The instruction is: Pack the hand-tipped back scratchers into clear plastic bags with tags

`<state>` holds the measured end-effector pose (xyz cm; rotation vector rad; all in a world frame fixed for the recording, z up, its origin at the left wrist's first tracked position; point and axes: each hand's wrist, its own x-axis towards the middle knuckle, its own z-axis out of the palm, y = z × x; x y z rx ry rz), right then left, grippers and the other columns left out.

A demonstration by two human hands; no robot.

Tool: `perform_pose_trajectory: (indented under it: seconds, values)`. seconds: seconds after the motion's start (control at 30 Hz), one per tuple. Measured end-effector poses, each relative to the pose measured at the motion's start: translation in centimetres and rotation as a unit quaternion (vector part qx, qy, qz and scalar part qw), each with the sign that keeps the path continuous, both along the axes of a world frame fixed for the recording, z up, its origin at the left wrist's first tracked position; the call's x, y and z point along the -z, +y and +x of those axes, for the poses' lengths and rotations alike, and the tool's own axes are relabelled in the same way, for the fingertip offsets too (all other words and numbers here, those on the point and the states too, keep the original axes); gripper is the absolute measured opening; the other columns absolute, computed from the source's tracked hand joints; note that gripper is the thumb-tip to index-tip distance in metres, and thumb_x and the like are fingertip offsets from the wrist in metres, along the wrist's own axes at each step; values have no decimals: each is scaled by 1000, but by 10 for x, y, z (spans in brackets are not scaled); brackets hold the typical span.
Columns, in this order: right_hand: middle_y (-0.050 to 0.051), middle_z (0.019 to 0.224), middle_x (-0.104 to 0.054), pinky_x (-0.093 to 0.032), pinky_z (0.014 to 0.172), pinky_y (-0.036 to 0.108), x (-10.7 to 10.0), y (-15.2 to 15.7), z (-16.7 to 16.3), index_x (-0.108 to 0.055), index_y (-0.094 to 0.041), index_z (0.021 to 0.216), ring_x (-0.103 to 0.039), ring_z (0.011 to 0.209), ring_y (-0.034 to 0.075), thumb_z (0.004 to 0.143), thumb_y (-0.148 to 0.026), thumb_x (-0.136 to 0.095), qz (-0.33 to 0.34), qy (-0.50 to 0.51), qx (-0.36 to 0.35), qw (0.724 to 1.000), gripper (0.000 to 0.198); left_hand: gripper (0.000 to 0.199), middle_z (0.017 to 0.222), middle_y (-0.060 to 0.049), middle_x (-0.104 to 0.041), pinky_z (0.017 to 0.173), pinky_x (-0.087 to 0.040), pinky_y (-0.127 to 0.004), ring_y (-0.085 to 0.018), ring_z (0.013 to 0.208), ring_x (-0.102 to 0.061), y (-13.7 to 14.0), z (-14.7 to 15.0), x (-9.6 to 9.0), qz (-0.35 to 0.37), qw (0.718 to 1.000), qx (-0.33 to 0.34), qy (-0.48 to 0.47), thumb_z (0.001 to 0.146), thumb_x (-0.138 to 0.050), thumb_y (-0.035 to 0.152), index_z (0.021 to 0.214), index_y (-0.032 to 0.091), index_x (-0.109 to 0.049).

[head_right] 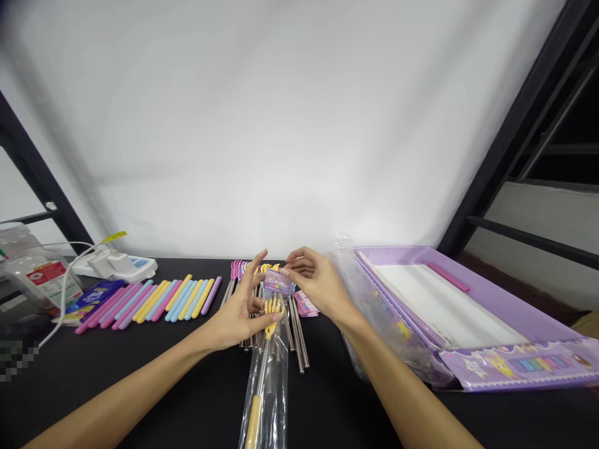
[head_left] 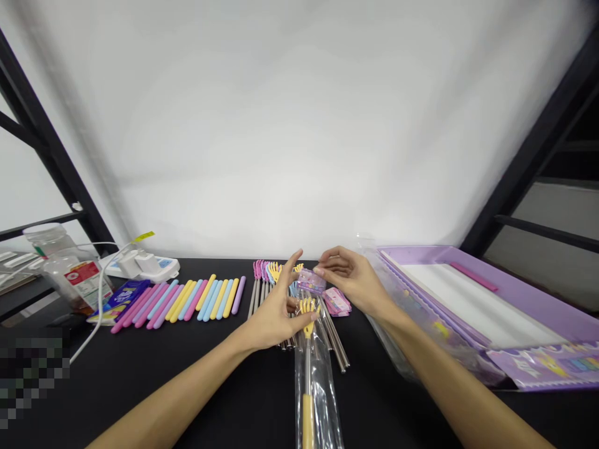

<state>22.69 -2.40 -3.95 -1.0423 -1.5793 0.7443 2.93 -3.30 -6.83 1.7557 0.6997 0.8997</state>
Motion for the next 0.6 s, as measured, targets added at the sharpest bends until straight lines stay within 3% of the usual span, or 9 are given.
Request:
perform_pose_trajectory:
  seconds: [0.2, 0.4, 0.6]
  values:
    - [8, 97, -73, -56, 84, 38, -5, -1, 4, -64, -19, 104, -68, 89, 21, 72, -33, -78, -9, -22, -79, 997, 38, 104, 152, -18, -26, 63, -49, -30, 0, 56, -41, 2, 0, 0, 4, 1000, -3, -11, 79, -75, 28, 151, 49, -3]
    - [7, 96, -75, -55, 84, 39, -4, -3, 0, -73, -20, 97, -69, 92, 23, 86, -36, -65, 21, -87, -49, 995, 21, 98, 149, -14, -29, 54, -47, -24, -1, 58, -48, 0, 1, -1, -15, 1000, 9, -10, 78, -75, 28, 149, 50, -10]
    - [6, 97, -74, -52, 79, 36, -6, -3, 7, -75, -23, 99, -67, 90, 21, 91, -29, -58, 96, -151, -30, 983, 20, 87, 135, -10, -43, 54, -48, -21, -1, 59, -53, 3, 2, 1, -31, 998, 4, -46, 77, -76, 29, 144, 42, -22]
